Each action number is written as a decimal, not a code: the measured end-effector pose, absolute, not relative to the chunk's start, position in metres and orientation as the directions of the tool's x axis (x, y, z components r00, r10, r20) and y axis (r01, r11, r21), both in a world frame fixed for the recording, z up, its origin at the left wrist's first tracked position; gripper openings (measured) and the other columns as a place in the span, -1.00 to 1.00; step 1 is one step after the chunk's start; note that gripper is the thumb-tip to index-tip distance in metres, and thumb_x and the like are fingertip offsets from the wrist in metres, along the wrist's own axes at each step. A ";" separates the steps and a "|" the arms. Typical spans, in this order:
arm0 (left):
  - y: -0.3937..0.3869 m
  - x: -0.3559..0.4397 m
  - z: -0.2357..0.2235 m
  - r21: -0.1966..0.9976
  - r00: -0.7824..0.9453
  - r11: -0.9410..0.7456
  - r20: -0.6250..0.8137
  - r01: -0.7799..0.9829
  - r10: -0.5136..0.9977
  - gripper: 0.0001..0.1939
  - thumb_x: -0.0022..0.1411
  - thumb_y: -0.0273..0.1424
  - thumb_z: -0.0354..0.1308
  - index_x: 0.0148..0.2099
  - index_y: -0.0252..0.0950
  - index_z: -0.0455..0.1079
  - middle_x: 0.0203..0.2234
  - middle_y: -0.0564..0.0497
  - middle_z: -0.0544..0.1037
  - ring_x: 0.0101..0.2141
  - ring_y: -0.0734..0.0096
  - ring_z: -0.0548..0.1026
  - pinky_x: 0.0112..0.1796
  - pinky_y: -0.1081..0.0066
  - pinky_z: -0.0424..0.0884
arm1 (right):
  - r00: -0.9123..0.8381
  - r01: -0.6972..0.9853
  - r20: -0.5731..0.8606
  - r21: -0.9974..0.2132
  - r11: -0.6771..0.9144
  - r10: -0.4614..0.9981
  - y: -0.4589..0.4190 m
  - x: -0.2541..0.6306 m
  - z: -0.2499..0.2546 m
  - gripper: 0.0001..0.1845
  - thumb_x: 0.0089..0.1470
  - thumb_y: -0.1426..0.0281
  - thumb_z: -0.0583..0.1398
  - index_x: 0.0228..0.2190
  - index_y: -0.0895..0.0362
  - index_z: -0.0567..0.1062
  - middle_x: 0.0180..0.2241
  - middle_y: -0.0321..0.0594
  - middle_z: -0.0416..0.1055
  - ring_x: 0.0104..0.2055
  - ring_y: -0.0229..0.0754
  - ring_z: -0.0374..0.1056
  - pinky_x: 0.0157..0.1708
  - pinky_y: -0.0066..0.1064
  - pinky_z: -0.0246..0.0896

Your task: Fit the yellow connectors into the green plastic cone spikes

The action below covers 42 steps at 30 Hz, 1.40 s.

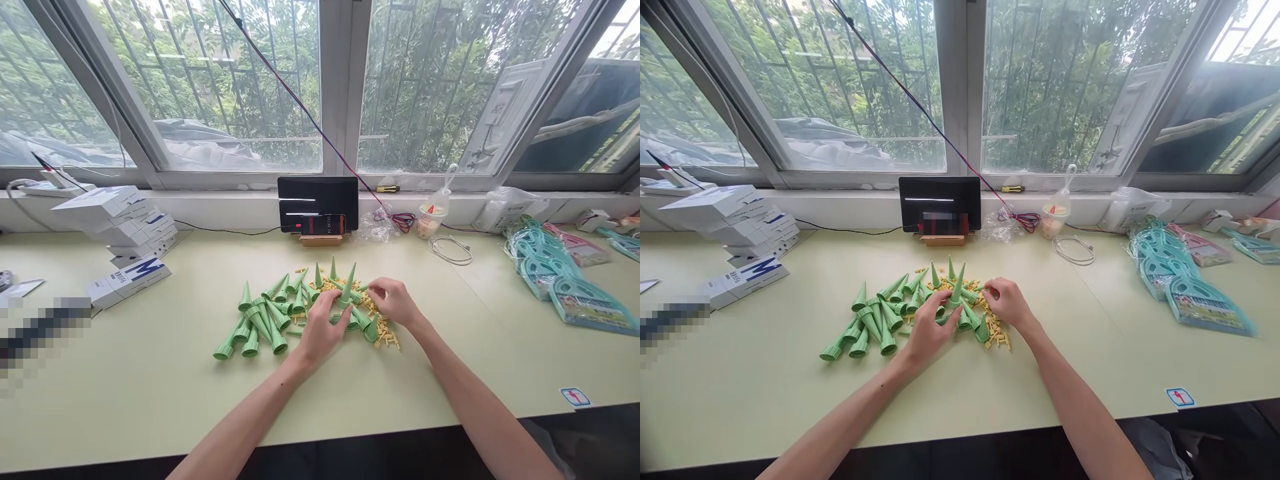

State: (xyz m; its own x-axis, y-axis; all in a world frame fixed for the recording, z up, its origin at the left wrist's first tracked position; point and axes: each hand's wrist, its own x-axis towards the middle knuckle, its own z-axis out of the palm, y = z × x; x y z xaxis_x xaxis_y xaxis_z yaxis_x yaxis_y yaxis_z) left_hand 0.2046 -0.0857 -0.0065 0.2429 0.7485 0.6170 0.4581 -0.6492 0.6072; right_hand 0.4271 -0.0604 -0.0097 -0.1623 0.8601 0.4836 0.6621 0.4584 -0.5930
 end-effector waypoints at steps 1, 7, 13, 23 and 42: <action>-0.086 0.205 -0.006 0.608 0.241 -0.649 0.618 0.458 0.749 -0.77 0.32 -0.36 0.17 0.01 -0.24 0.35 -0.17 -0.07 0.55 -0.20 0.27 0.52 -0.16 0.29 0.49 | -0.177 0.660 0.475 -0.592 0.462 0.862 -0.060 0.426 -0.009 -0.88 0.15 0.42 0.19 -0.38 0.13 0.55 -0.48 -0.24 0.44 -0.47 -0.22 0.27 -0.37 -0.37 0.21; -0.086 0.205 -0.005 0.621 0.243 -0.635 0.600 0.459 0.762 -0.78 0.32 -0.33 0.17 -0.01 -0.25 0.35 -0.18 -0.08 0.55 -0.20 0.26 0.52 -0.16 0.28 0.48 | -0.256 0.675 0.435 -0.560 0.482 0.863 -0.064 0.425 -0.001 -0.92 0.10 0.48 0.24 -0.33 0.14 0.57 -0.45 -0.23 0.44 -0.42 -0.20 0.29 -0.34 -0.36 0.23; -0.086 0.205 -0.005 0.628 0.228 -0.623 0.595 0.466 0.770 -0.78 0.32 -0.31 0.16 -0.02 -0.25 0.36 -0.19 -0.08 0.56 -0.22 0.27 0.53 -0.18 0.29 0.48 | -0.312 0.696 0.391 -0.526 0.488 0.866 -0.067 0.424 -0.001 -0.83 0.05 0.58 0.25 -0.31 0.12 0.57 -0.39 -0.22 0.44 -0.34 -0.17 0.31 -0.30 -0.35 0.24; -0.086 0.204 -0.005 0.628 0.220 -0.608 0.585 0.485 0.781 -0.73 0.35 -0.29 0.13 0.04 -0.29 0.37 -0.19 -0.10 0.59 -0.27 0.29 0.54 -0.20 0.30 0.49 | -0.316 0.706 0.354 -0.532 0.467 0.880 -0.066 0.421 -0.004 -0.82 0.13 0.61 0.21 -0.42 0.14 0.55 -0.40 -0.21 0.41 -0.32 -0.17 0.32 -0.27 -0.37 0.24; -0.087 0.204 -0.005 0.622 0.235 -0.614 0.584 0.485 0.777 -0.72 0.35 -0.29 0.14 0.05 -0.28 0.36 -0.20 -0.10 0.58 -0.31 0.29 0.53 -0.23 0.29 0.49 | -0.350 0.736 0.341 -0.476 0.481 0.873 -0.068 0.417 -0.004 -0.76 0.06 0.67 0.19 -0.49 0.11 0.46 -0.49 -0.25 0.44 -0.33 -0.11 0.29 -0.30 -0.35 0.17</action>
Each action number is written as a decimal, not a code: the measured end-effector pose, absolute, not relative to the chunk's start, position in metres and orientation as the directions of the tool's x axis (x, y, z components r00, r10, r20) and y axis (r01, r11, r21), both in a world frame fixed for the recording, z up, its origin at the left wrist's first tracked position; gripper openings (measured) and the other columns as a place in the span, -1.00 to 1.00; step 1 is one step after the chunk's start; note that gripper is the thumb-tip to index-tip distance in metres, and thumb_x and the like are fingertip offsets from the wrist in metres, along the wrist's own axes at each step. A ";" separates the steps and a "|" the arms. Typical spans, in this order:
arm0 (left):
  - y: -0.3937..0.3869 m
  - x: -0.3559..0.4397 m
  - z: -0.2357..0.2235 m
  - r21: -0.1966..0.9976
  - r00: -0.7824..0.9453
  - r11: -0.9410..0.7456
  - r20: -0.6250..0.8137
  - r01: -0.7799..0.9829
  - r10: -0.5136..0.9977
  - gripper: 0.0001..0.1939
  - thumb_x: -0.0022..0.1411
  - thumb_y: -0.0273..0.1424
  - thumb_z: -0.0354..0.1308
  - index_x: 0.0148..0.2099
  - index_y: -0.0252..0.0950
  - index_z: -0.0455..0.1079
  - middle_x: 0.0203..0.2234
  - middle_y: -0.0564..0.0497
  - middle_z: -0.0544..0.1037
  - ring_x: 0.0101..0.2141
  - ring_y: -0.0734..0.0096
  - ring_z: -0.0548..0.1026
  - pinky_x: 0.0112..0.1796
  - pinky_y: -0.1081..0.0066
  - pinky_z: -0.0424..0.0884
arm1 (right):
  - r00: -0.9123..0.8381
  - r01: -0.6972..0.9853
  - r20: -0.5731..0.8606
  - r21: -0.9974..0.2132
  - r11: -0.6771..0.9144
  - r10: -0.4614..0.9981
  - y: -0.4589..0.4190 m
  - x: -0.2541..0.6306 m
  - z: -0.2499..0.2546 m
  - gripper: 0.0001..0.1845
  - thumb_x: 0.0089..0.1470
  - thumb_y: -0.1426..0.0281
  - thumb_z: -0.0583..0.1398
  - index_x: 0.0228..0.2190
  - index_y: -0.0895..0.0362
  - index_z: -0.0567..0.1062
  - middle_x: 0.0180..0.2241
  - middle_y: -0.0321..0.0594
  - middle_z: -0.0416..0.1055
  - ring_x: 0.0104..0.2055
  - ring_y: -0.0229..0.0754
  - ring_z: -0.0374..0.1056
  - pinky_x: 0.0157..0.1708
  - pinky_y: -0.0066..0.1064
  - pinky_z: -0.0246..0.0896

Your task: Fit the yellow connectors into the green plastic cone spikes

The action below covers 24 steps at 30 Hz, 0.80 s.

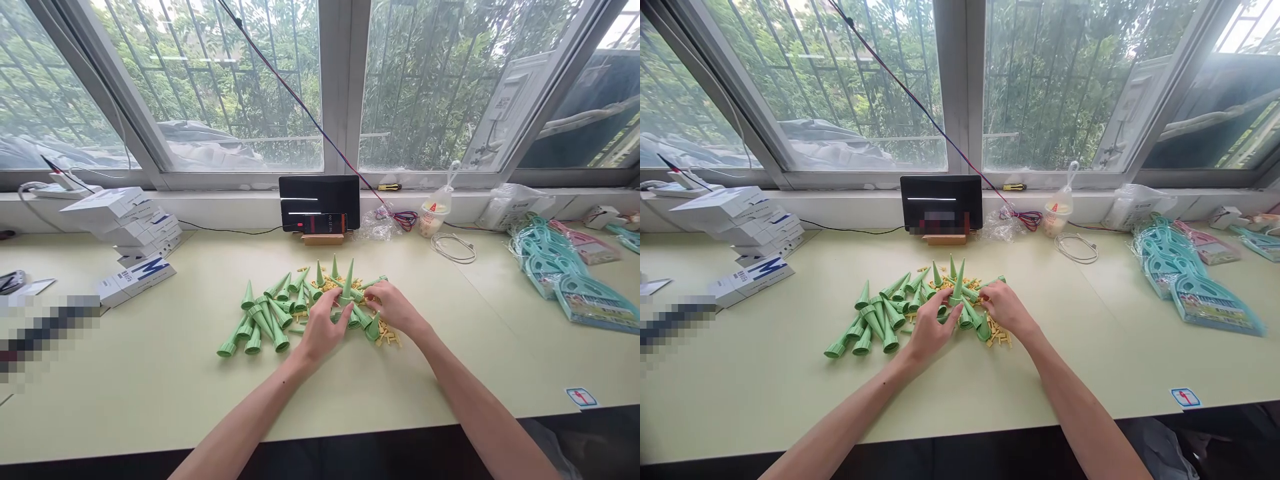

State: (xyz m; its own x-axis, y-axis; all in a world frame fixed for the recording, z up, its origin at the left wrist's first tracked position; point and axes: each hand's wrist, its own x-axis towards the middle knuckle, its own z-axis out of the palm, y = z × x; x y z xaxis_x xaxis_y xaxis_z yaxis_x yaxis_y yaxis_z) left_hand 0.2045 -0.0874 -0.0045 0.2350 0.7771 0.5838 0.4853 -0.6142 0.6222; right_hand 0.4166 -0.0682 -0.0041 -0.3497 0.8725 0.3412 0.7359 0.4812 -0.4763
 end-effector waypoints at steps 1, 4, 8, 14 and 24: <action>-0.087 0.204 -0.005 0.621 0.236 -0.614 0.583 0.486 0.777 -0.72 0.35 -0.29 0.14 0.05 -0.28 0.37 -0.21 -0.10 0.58 -0.31 0.29 0.53 -0.23 0.29 0.49 | -0.345 0.736 0.339 -0.481 0.477 0.875 -0.068 0.416 -0.005 -0.76 0.06 0.67 0.18 -0.49 0.11 0.45 -0.49 -0.24 0.44 -0.32 -0.11 0.30 -0.30 -0.35 0.17; -0.088 0.204 -0.004 0.623 0.245 -0.619 0.582 0.478 0.776 -0.73 0.35 -0.29 0.13 0.04 -0.29 0.37 -0.20 -0.10 0.58 -0.31 0.30 0.53 -0.23 0.30 0.49 | -0.326 0.729 0.337 -0.506 0.462 0.883 -0.068 0.416 -0.005 -0.76 0.10 0.66 0.17 -0.49 0.11 0.46 -0.44 -0.21 0.47 -0.28 -0.09 0.31 -0.30 -0.35 0.19; -0.088 0.205 -0.005 0.626 0.235 -0.615 0.584 0.480 0.777 -0.71 0.35 -0.28 0.13 0.06 -0.29 0.37 -0.19 -0.11 0.58 -0.29 0.29 0.54 -0.22 0.28 0.50 | -0.301 0.693 0.391 -0.537 0.481 0.870 -0.071 0.412 -0.001 -0.77 0.20 0.58 0.12 -0.42 0.11 0.49 -0.40 -0.17 0.46 -0.30 -0.10 0.33 -0.31 -0.33 0.22; -0.089 0.205 -0.004 0.637 0.219 -0.581 0.557 0.506 0.801 -0.71 0.40 -0.31 0.07 0.10 -0.30 0.36 -0.17 -0.16 0.59 -0.22 0.22 0.56 -0.20 0.25 0.50 | -0.211 0.560 0.530 -0.623 0.546 0.821 -0.078 0.405 0.011 -0.77 0.31 0.43 0.06 -0.33 0.10 0.49 -0.37 -0.17 0.45 -0.34 -0.13 0.36 -0.33 -0.33 0.25; -0.088 0.206 -0.006 0.643 0.232 -0.587 0.553 0.492 0.800 -0.71 0.40 -0.31 0.07 0.10 -0.30 0.34 -0.13 -0.15 0.58 -0.17 0.20 0.55 -0.16 0.24 0.49 | -0.112 0.347 0.536 -0.768 0.538 0.837 -0.089 0.391 0.014 -0.81 0.31 0.35 0.11 -0.32 0.08 0.50 -0.39 -0.23 0.40 -0.44 -0.20 0.33 -0.36 -0.34 0.29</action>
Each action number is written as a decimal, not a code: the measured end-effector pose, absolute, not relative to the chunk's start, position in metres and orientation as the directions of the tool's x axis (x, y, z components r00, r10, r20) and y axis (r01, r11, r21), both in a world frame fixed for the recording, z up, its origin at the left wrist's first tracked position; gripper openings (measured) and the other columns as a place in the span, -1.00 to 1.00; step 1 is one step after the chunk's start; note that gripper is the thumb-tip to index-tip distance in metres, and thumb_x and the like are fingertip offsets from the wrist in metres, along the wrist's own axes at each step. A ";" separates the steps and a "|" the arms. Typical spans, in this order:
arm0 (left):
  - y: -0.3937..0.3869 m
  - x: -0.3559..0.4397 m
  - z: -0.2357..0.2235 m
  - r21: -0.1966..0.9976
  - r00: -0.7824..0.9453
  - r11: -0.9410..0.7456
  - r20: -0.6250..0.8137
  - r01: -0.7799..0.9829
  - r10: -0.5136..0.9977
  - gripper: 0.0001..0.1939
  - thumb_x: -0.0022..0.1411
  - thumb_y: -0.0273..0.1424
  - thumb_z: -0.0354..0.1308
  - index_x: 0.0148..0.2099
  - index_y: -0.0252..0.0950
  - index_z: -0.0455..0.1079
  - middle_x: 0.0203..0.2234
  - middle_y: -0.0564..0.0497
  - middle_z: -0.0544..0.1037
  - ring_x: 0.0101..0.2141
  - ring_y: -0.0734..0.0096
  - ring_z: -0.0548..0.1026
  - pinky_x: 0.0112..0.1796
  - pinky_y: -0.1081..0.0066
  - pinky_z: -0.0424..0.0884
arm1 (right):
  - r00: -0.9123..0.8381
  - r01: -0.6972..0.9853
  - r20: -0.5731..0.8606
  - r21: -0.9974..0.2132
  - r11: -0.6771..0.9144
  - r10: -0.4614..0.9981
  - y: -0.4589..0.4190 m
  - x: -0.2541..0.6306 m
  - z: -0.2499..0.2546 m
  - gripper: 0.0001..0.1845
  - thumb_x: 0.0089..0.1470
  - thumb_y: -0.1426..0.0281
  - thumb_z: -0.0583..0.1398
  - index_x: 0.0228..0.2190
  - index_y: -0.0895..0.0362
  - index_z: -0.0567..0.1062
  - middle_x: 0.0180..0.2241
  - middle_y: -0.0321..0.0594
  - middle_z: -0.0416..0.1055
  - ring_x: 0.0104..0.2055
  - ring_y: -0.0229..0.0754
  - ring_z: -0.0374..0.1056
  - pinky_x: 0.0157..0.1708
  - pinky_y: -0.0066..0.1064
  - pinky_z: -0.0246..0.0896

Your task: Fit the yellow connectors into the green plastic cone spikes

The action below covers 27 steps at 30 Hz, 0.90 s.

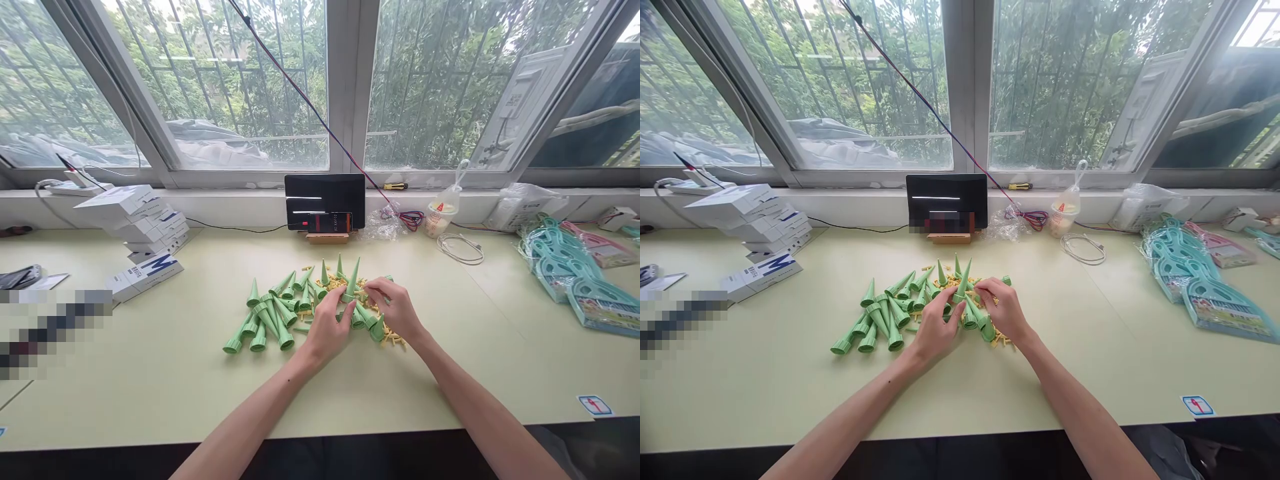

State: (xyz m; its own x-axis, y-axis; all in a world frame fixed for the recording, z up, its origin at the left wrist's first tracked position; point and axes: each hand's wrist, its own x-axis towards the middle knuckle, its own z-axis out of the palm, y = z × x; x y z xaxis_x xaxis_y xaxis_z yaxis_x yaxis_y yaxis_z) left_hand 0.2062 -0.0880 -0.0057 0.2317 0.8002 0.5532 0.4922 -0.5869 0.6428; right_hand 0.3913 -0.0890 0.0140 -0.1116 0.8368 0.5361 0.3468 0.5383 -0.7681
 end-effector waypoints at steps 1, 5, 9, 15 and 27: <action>-0.088 0.206 -0.006 0.642 0.232 -0.587 0.554 0.493 0.800 -0.71 0.40 -0.30 0.08 0.09 -0.30 0.34 -0.15 -0.14 0.58 -0.18 0.21 0.55 -0.16 0.25 0.49 | -0.114 0.346 0.535 -0.768 0.539 0.837 -0.089 0.391 0.014 -0.81 0.31 0.35 0.11 -0.32 0.08 0.50 -0.40 -0.23 0.40 -0.44 -0.20 0.33 -0.37 -0.34 0.29; -0.088 0.206 -0.005 0.638 0.233 -0.588 0.554 0.497 0.799 -0.72 0.39 -0.29 0.09 0.07 -0.31 0.34 -0.19 -0.12 0.57 -0.23 0.25 0.53 -0.18 0.27 0.48 | -0.119 0.363 0.544 -0.755 0.546 0.831 -0.089 0.390 0.014 -0.80 0.32 0.35 0.10 -0.32 0.08 0.49 -0.39 -0.23 0.41 -0.44 -0.20 0.33 -0.36 -0.35 0.28; -0.088 0.206 -0.004 0.631 0.230 -0.588 0.558 0.505 0.797 -0.73 0.37 -0.30 0.12 0.05 -0.30 0.35 -0.20 -0.11 0.57 -0.22 0.25 0.53 -0.18 0.29 0.47 | -0.115 0.365 0.545 -0.754 0.546 0.830 -0.088 0.391 0.013 -0.80 0.32 0.37 0.10 -0.32 0.09 0.49 -0.39 -0.23 0.41 -0.45 -0.22 0.32 -0.37 -0.36 0.27; -0.089 0.206 -0.003 0.630 0.235 -0.588 0.556 0.507 0.797 -0.75 0.35 -0.31 0.14 0.02 -0.30 0.36 -0.20 -0.10 0.58 -0.21 0.26 0.53 -0.19 0.32 0.47 | -0.111 0.317 0.487 -0.809 0.495 0.866 -0.088 0.391 0.011 -0.79 0.32 0.31 0.11 -0.33 0.11 0.48 -0.41 -0.25 0.40 -0.47 -0.24 0.31 -0.40 -0.37 0.25; -0.090 0.205 -0.003 0.626 0.240 -0.595 0.559 0.504 0.793 -0.75 0.33 -0.31 0.16 0.01 -0.29 0.36 -0.20 -0.11 0.58 -0.24 0.27 0.53 -0.20 0.31 0.47 | -0.099 0.142 0.325 -0.931 0.337 0.941 -0.088 0.387 0.008 -0.69 0.27 0.14 0.16 -0.34 0.11 0.49 -0.54 -0.31 0.30 -0.53 -0.24 0.24 -0.47 -0.37 0.19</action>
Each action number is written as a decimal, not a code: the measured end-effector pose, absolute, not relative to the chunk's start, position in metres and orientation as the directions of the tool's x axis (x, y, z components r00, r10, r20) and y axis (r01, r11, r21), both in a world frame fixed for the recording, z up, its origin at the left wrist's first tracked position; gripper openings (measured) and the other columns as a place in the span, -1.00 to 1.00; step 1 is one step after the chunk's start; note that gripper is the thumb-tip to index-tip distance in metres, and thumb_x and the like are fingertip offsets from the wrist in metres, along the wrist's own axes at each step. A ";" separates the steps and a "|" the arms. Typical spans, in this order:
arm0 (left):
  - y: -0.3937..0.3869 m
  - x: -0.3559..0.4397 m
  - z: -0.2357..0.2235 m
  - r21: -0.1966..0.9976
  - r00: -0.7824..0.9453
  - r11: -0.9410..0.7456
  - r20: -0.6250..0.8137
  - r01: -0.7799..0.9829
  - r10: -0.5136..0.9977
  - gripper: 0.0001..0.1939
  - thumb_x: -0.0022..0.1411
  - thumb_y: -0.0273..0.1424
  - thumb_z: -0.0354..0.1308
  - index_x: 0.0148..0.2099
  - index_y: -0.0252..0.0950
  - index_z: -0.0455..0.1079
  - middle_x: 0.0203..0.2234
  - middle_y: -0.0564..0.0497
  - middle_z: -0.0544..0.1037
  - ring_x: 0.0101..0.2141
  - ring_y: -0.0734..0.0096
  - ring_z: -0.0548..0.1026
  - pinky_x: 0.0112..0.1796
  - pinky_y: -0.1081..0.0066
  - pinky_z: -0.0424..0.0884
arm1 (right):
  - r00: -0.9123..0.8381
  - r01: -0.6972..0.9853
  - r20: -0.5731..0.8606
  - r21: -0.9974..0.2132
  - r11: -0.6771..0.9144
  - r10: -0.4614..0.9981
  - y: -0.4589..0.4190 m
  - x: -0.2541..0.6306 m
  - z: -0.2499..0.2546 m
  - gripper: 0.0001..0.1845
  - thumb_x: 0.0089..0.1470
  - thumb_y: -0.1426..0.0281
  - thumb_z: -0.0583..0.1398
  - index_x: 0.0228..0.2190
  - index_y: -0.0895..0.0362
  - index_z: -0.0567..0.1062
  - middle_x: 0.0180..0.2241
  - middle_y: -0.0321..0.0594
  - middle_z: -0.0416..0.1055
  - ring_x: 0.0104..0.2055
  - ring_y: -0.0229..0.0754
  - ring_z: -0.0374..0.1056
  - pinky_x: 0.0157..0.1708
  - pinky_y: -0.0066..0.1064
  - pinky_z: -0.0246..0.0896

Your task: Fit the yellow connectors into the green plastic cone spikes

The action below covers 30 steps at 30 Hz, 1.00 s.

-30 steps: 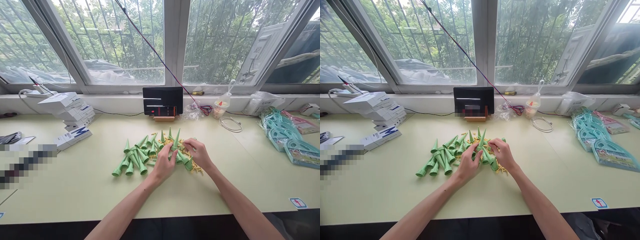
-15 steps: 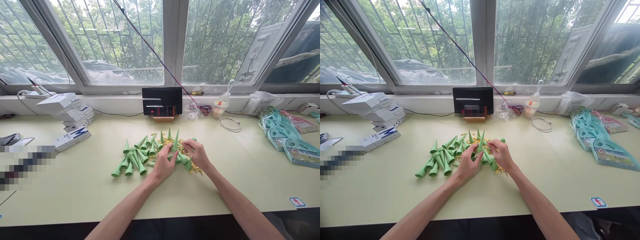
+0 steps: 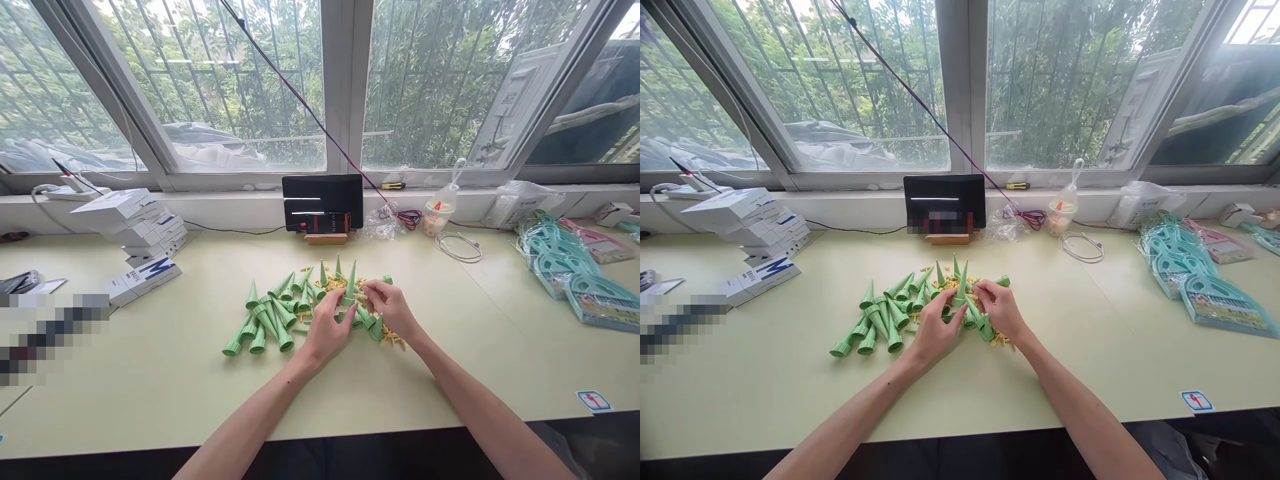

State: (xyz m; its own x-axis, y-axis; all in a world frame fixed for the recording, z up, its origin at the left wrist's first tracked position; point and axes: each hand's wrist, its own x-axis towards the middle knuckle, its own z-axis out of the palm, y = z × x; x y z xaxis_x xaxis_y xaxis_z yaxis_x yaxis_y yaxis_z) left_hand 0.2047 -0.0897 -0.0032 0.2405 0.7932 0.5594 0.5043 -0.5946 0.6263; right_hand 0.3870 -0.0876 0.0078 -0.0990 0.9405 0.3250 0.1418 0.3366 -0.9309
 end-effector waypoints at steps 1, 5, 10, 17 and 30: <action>-0.090 0.204 -0.003 0.625 0.240 -0.595 0.561 0.505 0.793 -0.75 0.33 -0.31 0.16 0.01 -0.29 0.36 -0.20 -0.11 0.58 -0.23 0.27 0.53 -0.20 0.31 0.47 | -0.098 0.126 0.312 -0.938 0.322 0.945 -0.087 0.387 0.007 -0.69 0.26 0.13 0.17 -0.34 0.12 0.49 -0.55 -0.32 0.30 -0.54 -0.24 0.24 -0.48 -0.37 0.19; -0.089 0.204 -0.004 0.624 0.233 -0.593 0.563 0.509 0.793 -0.75 0.32 -0.31 0.17 0.00 -0.29 0.37 -0.20 -0.10 0.58 -0.22 0.26 0.53 -0.19 0.32 0.47 | -0.100 0.065 0.276 -0.957 0.284 0.956 -0.084 0.387 0.006 -0.67 0.23 0.11 0.20 -0.36 0.13 0.50 -0.61 -0.35 0.30 -0.58 -0.26 0.22 -0.50 -0.38 0.18; -0.089 0.205 -0.004 0.629 0.226 -0.590 0.563 0.507 0.795 -0.74 0.32 -0.31 0.17 0.02 -0.28 0.37 -0.20 -0.09 0.58 -0.24 0.28 0.53 -0.19 0.32 0.47 | -0.105 -0.016 0.228 -0.974 0.228 0.968 -0.082 0.387 0.008 -0.64 0.18 0.08 0.24 -0.41 0.13 0.50 -0.62 -0.34 0.33 -0.61 -0.27 0.23 -0.54 -0.39 0.17; -0.089 0.204 -0.003 0.640 0.224 -0.583 0.555 0.501 0.801 -0.74 0.31 -0.31 0.18 0.01 -0.27 0.36 -0.23 -0.06 0.57 -0.29 0.30 0.52 -0.23 0.33 0.47 | -0.119 -0.103 0.141 -0.986 0.129 0.983 -0.080 0.389 0.012 -0.61 0.08 0.06 0.31 -0.41 0.15 0.53 -0.60 -0.33 0.38 -0.58 -0.28 0.27 -0.49 -0.39 0.21; -0.088 0.204 -0.007 0.610 0.256 -0.618 0.577 0.496 0.776 -0.77 0.32 -0.34 0.17 -0.01 -0.26 0.34 -0.27 -0.04 0.54 -0.33 0.34 0.50 -0.26 0.35 0.47 | -0.273 -0.203 0.035 -0.979 -0.022 0.961 -0.077 0.397 0.011 -0.67 -0.10 0.20 0.46 -0.38 0.15 0.57 -0.50 -0.30 0.45 -0.50 -0.29 0.28 -0.43 -0.40 0.20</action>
